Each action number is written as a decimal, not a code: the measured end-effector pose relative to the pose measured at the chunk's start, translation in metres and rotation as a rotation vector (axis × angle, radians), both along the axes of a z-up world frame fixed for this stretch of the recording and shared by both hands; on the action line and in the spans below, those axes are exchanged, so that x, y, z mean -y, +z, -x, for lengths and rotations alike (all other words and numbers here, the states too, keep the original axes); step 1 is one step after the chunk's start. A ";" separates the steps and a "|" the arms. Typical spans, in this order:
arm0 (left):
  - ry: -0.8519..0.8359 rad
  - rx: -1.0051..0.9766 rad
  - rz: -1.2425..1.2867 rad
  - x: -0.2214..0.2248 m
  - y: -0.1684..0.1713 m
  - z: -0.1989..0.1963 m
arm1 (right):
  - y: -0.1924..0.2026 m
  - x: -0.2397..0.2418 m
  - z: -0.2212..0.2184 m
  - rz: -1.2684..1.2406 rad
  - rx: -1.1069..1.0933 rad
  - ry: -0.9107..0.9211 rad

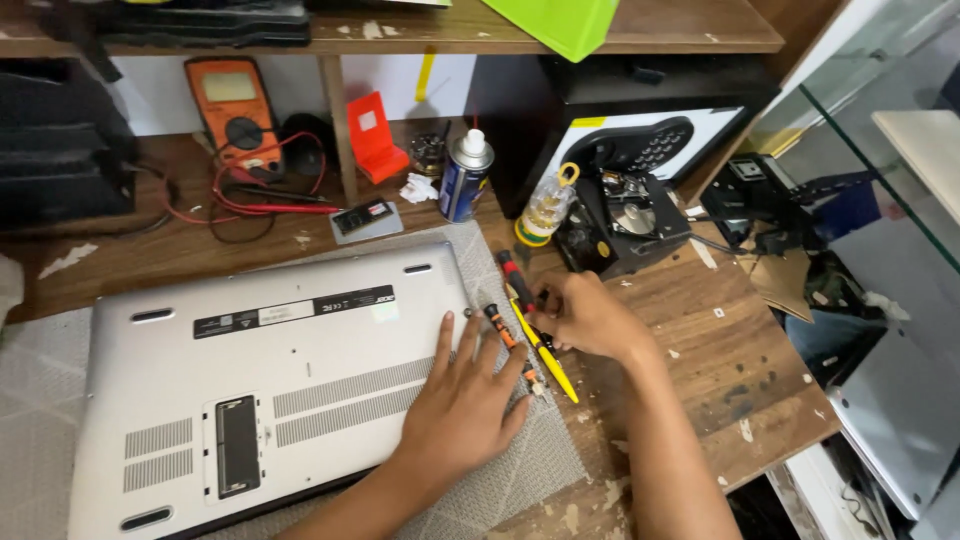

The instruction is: Disassembling a laptop by removing screws and prying off the back cover to access internal components.

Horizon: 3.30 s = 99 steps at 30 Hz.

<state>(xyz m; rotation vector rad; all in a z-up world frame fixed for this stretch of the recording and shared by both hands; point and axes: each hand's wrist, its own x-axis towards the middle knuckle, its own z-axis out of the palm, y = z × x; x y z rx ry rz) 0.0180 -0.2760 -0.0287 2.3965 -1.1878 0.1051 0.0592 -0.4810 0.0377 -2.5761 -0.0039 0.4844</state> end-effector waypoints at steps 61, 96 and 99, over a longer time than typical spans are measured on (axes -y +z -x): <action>0.200 0.065 0.462 -0.030 -0.018 -0.067 | -0.059 -0.020 -0.022 -1.463 0.433 -0.247; -0.624 -0.231 -0.353 0.004 0.054 -0.042 | -0.051 0.013 -0.014 -0.125 0.469 -0.038; -0.626 -0.229 -0.337 0.005 0.049 -0.042 | -0.055 0.013 -0.017 -0.102 0.443 -0.046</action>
